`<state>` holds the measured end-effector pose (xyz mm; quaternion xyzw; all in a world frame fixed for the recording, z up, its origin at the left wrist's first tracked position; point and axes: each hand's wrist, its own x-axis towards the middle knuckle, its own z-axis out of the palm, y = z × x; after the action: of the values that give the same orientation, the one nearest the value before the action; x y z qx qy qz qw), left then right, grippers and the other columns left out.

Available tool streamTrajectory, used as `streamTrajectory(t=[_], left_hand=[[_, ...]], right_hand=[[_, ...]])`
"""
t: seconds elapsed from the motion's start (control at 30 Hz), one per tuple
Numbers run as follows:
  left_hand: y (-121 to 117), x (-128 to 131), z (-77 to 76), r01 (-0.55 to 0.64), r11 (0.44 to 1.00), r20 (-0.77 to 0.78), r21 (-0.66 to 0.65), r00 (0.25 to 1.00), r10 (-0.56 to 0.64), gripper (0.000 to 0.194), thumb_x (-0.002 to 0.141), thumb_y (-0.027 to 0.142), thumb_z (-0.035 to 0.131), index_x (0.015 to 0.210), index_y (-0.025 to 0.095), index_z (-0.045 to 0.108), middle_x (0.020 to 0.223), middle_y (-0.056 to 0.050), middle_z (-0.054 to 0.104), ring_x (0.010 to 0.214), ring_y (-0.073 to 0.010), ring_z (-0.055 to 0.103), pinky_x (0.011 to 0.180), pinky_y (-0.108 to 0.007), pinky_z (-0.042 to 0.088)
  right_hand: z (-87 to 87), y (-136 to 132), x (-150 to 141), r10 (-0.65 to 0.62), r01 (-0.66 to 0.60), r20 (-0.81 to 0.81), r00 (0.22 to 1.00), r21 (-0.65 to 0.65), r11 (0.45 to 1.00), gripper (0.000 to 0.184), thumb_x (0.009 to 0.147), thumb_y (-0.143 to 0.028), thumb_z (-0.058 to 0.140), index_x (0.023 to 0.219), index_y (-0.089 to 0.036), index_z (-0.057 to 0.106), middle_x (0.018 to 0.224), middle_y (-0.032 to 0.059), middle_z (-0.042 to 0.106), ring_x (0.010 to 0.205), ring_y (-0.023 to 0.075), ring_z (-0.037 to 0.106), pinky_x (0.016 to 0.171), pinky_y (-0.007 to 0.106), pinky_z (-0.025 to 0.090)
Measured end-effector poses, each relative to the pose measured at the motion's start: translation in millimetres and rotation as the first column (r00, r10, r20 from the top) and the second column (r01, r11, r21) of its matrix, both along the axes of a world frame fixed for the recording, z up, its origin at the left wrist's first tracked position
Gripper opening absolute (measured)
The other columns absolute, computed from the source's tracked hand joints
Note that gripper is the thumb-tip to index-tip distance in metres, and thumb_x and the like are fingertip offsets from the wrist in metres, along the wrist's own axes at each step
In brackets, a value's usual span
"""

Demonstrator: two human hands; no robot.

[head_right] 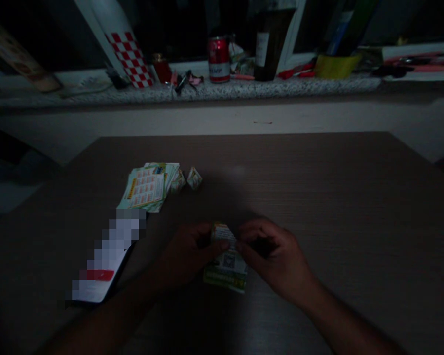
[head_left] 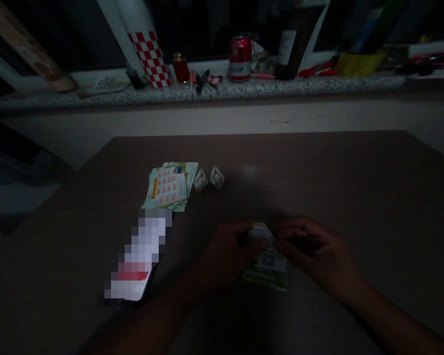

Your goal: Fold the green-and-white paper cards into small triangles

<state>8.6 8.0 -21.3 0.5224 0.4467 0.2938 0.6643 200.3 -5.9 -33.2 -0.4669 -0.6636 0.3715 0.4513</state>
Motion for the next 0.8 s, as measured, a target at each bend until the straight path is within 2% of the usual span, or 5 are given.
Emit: streamTrajectory(t=[0.23,0.4,0.53,0.67,0.8], left_hand=[[2.8,-0.2,0.0,-0.055,0.998,0.058,0.028,0.997,0.053,0.033,0.076,0.019,0.069,0.107,0.019,0.059,0.097,-0.005,0.071,0.087,-0.0185,0.067,0.075,-0.030,0.053],[5.7,-2.0,0.0,-0.082,0.988,-0.137,0.130,0.986,0.099,0.044,0.070,0.019,0.073,0.111,0.019,0.057,0.079,-0.001,0.070,0.074,-0.0189,0.068,0.063,-0.028,0.052],[7.1,-2.7,-2.6,-0.042,0.963,-0.270,0.267,0.956,0.117,0.043,0.070,0.017,0.072,0.110,0.020,0.059,0.071,0.002,0.067,0.071,-0.0178,0.067,0.061,-0.026,0.049],[7.8,-3.5,-3.7,-0.004,0.943,-0.316,0.334,0.942,0.116,0.042,0.072,0.019,0.071,0.111,0.021,0.059,0.071,0.003,0.068,0.069,-0.0167,0.066,0.061,-0.026,0.049],[9.2,-5.1,-5.5,0.010,0.925,-0.357,0.379,0.924,0.136,0.037,0.077,0.020,0.066,0.113,0.020,0.056,0.084,0.000,0.070,0.076,-0.0169,0.067,0.068,-0.029,0.051]], right_hand=[[-1.5,0.2,0.0,0.001,-0.001,0.067,0.998,0.003,1.000,0.007,0.083,-0.021,0.061,0.080,-0.020,0.067,0.073,0.0013,0.069,0.065,0.0139,0.064,0.057,0.024,0.053],[-3.8,-0.2,0.7,0.075,-0.071,0.124,0.989,-0.033,0.997,0.011,0.085,-0.022,0.057,0.083,-0.019,0.068,0.074,0.0033,0.069,0.064,0.0157,0.063,0.056,0.027,0.051],[-6.8,-0.2,0.8,0.132,-0.136,0.166,0.977,0.011,0.991,0.011,0.084,-0.018,0.057,0.087,-0.020,0.068,0.074,0.0031,0.064,0.068,0.0168,0.061,0.060,0.030,0.050],[-7.5,0.6,0.4,0.142,-0.152,0.204,0.969,0.035,0.988,0.013,0.083,-0.017,0.056,0.087,-0.020,0.068,0.072,0.0025,0.060,0.067,0.0163,0.058,0.059,0.030,0.048],[-6.8,1.9,0.1,0.106,-0.120,0.210,0.972,0.057,0.991,0.012,0.083,-0.018,0.056,0.084,-0.019,0.068,0.069,0.0017,0.059,0.064,0.0157,0.057,0.056,0.030,0.047]])
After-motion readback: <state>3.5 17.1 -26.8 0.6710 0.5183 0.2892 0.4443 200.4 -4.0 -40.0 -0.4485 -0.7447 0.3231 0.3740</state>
